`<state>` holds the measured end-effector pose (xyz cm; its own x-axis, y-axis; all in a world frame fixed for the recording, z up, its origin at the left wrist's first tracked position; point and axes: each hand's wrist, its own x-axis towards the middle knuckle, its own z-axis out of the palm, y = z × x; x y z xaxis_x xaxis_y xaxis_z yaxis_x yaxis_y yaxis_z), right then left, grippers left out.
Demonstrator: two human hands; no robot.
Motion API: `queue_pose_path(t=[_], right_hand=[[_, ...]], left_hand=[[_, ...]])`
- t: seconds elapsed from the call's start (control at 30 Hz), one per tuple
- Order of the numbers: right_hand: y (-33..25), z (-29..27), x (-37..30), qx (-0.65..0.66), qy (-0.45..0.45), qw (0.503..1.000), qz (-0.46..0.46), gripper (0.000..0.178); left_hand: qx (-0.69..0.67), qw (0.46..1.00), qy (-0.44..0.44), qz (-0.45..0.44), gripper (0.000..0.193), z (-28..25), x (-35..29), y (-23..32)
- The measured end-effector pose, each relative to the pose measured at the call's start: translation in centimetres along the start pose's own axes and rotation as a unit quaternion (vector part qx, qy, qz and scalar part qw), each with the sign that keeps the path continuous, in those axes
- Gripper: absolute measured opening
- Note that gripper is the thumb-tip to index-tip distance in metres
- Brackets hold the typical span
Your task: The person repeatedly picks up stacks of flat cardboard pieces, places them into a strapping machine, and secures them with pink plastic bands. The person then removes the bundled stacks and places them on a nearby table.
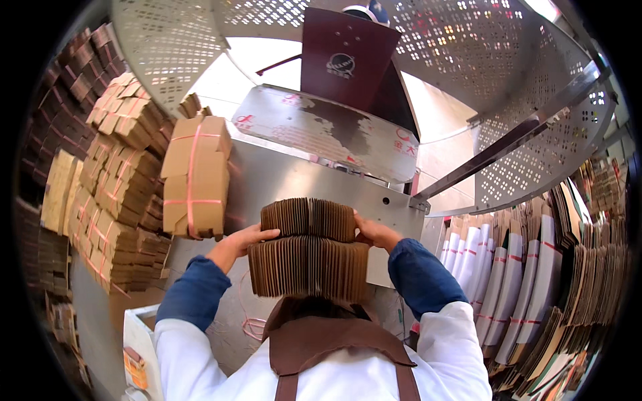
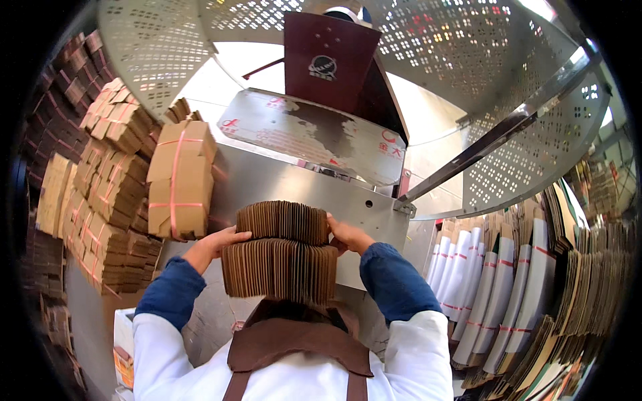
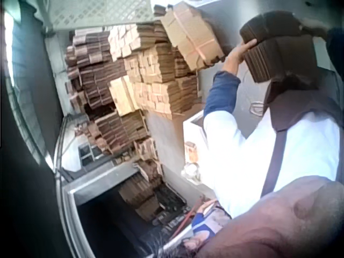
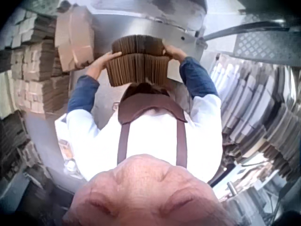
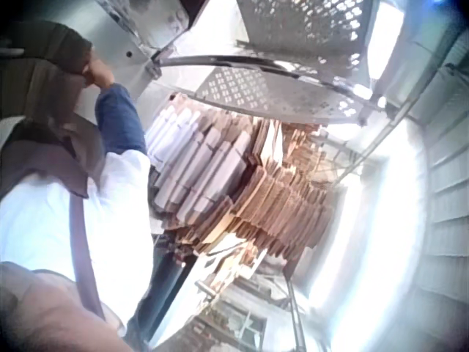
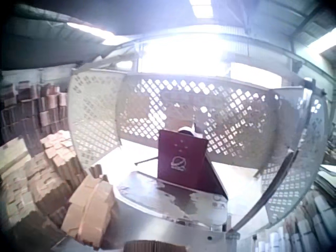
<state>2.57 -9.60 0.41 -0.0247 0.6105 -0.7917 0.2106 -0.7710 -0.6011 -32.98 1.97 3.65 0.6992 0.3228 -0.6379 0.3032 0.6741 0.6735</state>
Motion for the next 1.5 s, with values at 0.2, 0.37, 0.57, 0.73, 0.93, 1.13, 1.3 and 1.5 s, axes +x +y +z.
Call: queue_pose_path(t=[0.2,0.37,0.57,0.73,0.93,1.13,1.3,1.5], right_hand=[[1.7,-0.7,3.8,-0.012,0.038,0.996,0.078,0.097],[1.6,-1.0,3.8,0.086,0.026,0.990,0.112,0.097],[-0.5,-2.0,1.0,-0.014,0.134,0.991,-0.024,0.080],[1.4,-4.6,-0.4,-0.088,0.147,0.962,-0.214,0.066],[2.4,-5.2,3.6,0.086,0.148,0.969,-0.176,0.056],[0.0,-6.1,4.2,0.126,0.157,0.967,-0.157,0.066],[0.0,-6.0,4.9,0.120,0.146,0.971,-0.149,0.072],[2.9,-7.5,4.0,0.234,0.131,0.953,-0.139,0.067]], left_hand=[[-0.008,0.990,-0.004,-0.142,0.049,-3.4,9.2,0.9],[0.003,0.990,-0.002,-0.139,0.051,-2.3,9.9,2.6],[0.139,0.988,0.023,0.070,0.089,-0.2,10.3,5.5],[0.227,0.939,0.060,0.251,0.119,0.5,9.9,7.1],[0.304,0.908,0.140,0.252,0.114,-2.4,16.5,0.4],[0.344,0.875,0.186,0.284,0.112,-3.3,17.8,-1.4],[0.327,0.886,0.168,0.282,0.108,-2.0,18.1,-0.6],[0.321,0.871,0.157,0.337,0.101,3.2,17.5,4.8]])
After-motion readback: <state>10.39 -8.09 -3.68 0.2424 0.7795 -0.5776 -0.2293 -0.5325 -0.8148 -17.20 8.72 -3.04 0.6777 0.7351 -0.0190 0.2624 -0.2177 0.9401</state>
